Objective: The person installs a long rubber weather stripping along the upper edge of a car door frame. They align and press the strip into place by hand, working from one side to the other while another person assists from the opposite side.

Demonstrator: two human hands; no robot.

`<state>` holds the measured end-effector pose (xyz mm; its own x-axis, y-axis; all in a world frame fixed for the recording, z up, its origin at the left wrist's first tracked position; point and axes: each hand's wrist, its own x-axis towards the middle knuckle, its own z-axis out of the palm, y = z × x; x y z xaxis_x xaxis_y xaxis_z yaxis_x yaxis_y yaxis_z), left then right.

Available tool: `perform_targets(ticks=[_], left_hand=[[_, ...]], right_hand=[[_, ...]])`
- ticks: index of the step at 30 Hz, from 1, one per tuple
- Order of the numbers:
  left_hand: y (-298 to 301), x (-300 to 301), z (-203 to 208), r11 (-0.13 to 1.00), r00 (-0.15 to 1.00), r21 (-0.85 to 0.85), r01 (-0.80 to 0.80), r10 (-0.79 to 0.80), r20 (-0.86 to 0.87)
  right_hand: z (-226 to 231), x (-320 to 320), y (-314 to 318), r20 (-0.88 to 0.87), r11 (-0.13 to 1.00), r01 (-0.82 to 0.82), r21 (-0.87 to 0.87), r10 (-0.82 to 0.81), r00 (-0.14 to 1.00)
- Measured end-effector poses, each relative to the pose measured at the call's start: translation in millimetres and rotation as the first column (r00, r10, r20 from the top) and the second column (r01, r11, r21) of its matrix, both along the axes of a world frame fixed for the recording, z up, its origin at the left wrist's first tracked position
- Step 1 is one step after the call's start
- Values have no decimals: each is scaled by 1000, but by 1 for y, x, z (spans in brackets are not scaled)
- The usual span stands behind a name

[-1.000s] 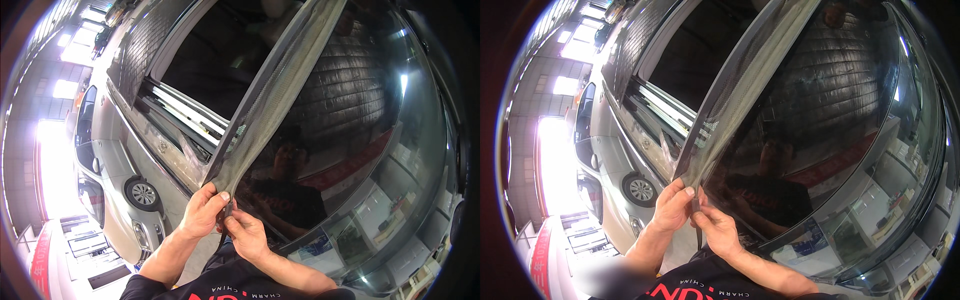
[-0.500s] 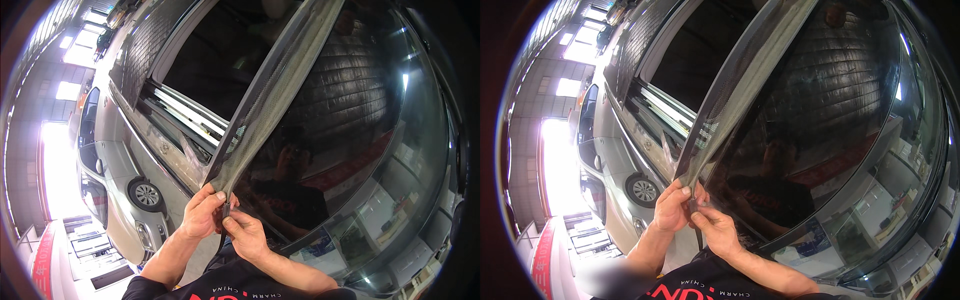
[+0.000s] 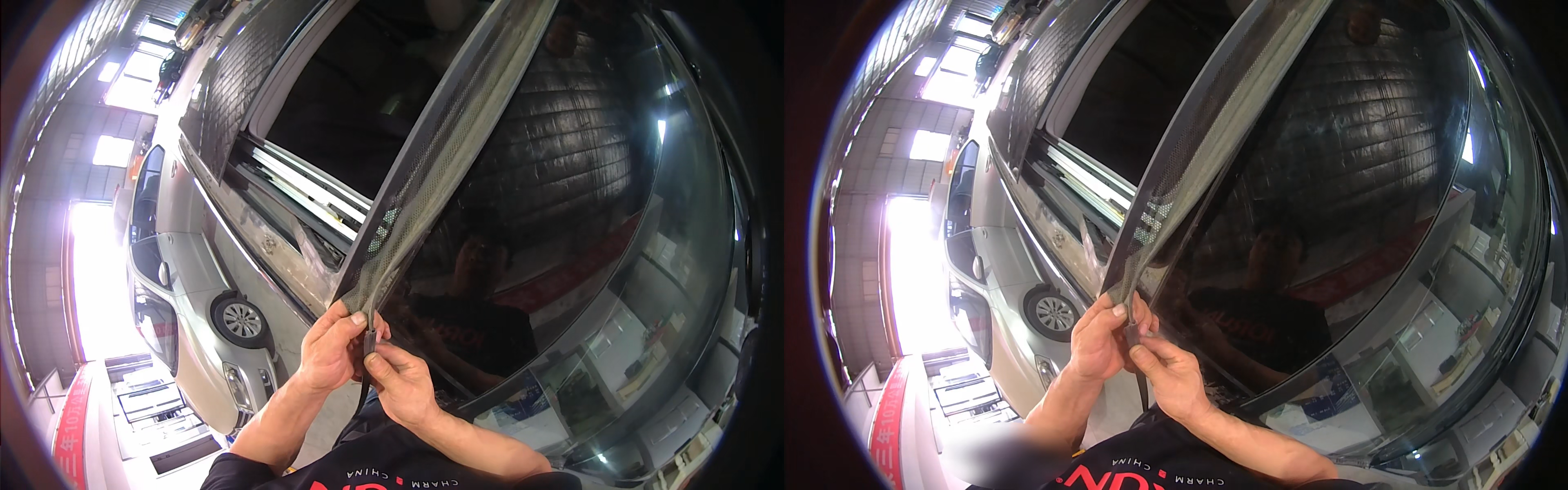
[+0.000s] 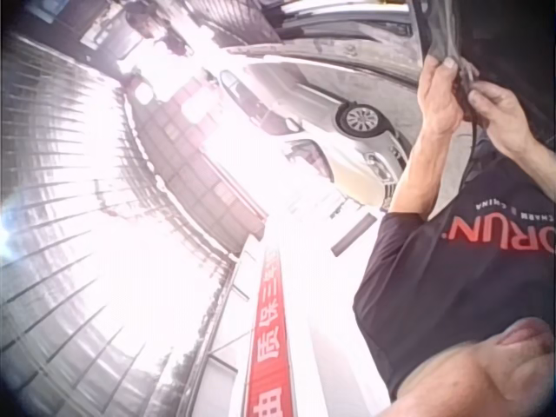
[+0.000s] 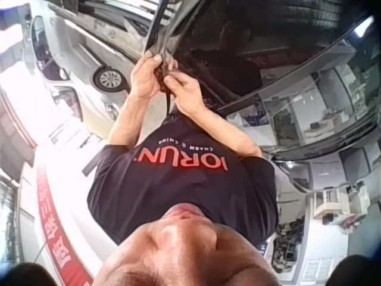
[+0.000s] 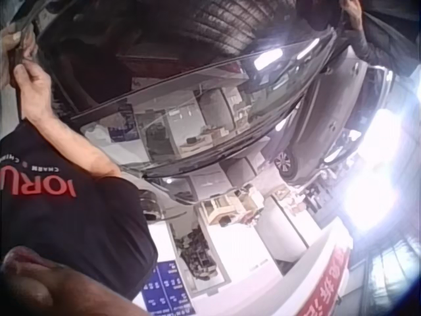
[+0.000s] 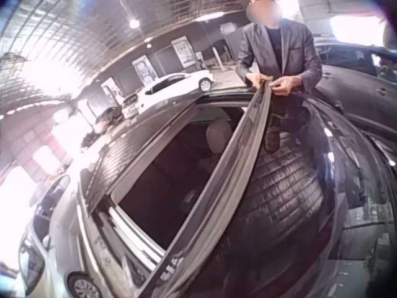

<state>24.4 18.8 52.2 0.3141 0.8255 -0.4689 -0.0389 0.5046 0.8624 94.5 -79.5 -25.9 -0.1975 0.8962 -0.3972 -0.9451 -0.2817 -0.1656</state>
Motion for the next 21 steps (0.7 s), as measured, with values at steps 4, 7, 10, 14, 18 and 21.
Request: perform_targets(ticks=[4, 7, 10, 14, 18, 21], left_hand=[[0, -1, -2, 1000, 997, 25, 11, -9, -77], [0, -11, -7, 999, 999, 1, 44, -44, -8], [0, -15, -12, 997, 995, -27, 69, -67, 73], [1, -14, -11, 996, 992, -30, 79, -76, 99], [1, -13, -13, 998, 989, -38, 54, -48, 138], [0, -12, -14, 999, 992, -34, 33, -29, 120]], right_hand=[[1, 2, 2, -4, 1000, 7, 20, -7, 1000], [-1, 0, 0, -82, 999, 21, 33, -18, 996], [0, -2, 0, -116, 999, 45, 13, -43, 992], [-2, -2, 0, -147, 999, 38, 18, -35, 989], [-3, -3, -1, -187, 999, 49, 12, -45, 981], [-1, -1, -1, -196, 999, 39, 8, -36, 980]])
